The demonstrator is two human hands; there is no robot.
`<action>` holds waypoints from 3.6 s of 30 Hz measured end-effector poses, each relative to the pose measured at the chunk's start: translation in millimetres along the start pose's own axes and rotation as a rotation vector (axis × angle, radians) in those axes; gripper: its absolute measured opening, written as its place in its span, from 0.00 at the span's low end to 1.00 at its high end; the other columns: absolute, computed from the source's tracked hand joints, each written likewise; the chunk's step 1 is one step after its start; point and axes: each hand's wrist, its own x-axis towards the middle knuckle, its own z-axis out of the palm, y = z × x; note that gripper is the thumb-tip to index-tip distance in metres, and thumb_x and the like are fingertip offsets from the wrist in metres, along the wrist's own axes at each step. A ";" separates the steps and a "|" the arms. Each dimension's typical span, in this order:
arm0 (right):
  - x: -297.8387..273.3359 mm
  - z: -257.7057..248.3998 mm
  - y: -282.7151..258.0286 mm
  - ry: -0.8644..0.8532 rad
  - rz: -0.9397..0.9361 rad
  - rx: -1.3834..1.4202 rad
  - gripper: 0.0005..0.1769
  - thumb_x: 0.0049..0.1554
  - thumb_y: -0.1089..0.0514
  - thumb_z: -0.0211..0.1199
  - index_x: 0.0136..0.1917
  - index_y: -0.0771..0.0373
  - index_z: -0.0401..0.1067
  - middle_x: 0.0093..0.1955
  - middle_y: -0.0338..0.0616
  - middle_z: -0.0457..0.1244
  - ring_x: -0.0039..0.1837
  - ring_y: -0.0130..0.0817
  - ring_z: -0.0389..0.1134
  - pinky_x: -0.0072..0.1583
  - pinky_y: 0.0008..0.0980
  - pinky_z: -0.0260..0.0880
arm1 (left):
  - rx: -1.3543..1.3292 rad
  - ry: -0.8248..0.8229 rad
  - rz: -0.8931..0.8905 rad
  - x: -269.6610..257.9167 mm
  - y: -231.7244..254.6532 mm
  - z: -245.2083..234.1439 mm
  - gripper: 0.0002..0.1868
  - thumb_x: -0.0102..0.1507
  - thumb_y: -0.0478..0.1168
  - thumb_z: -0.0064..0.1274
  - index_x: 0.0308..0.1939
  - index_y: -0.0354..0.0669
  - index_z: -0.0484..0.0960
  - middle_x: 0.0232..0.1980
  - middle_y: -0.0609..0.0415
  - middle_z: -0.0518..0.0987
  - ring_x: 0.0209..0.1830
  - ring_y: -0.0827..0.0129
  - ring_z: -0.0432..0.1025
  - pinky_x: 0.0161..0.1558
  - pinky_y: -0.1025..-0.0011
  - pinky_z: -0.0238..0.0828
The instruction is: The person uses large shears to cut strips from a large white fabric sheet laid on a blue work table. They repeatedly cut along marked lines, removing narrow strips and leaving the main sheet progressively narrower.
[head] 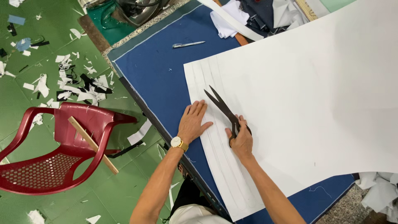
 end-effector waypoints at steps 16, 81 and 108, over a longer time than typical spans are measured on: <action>-3.2 8.2 15.9 0.017 0.028 0.005 0.31 0.61 0.44 0.63 0.62 0.71 0.58 0.69 0.55 0.64 0.73 0.46 0.62 0.76 0.39 0.59 | 0.083 -0.083 -0.095 69.1 -21.0 -17.1 0.60 0.56 0.84 0.35 0.79 0.45 0.54 0.83 0.53 0.49 0.84 0.61 0.39 0.82 0.57 0.24; -6.3 6.2 16.4 -0.053 0.165 0.039 0.35 0.61 0.41 0.62 0.68 0.66 0.54 0.73 0.59 0.60 0.71 0.55 0.63 0.69 0.46 0.65 | -0.259 0.258 -0.287 -97.5 83.3 15.8 0.34 0.67 0.53 0.50 0.69 0.32 0.67 0.78 0.34 0.56 0.79 0.44 0.47 0.76 0.49 0.39; -382.6 -208.4 152.1 0.613 1.089 0.213 0.27 0.64 0.63 0.63 0.68 0.88 0.61 0.47 0.79 0.67 0.47 0.66 0.71 0.44 0.52 0.70 | -1.003 0.445 -0.819 -98.1 105.7 53.7 0.27 0.63 0.43 0.64 0.62 0.33 0.76 0.44 0.39 0.81 0.40 0.57 0.77 0.38 0.60 0.72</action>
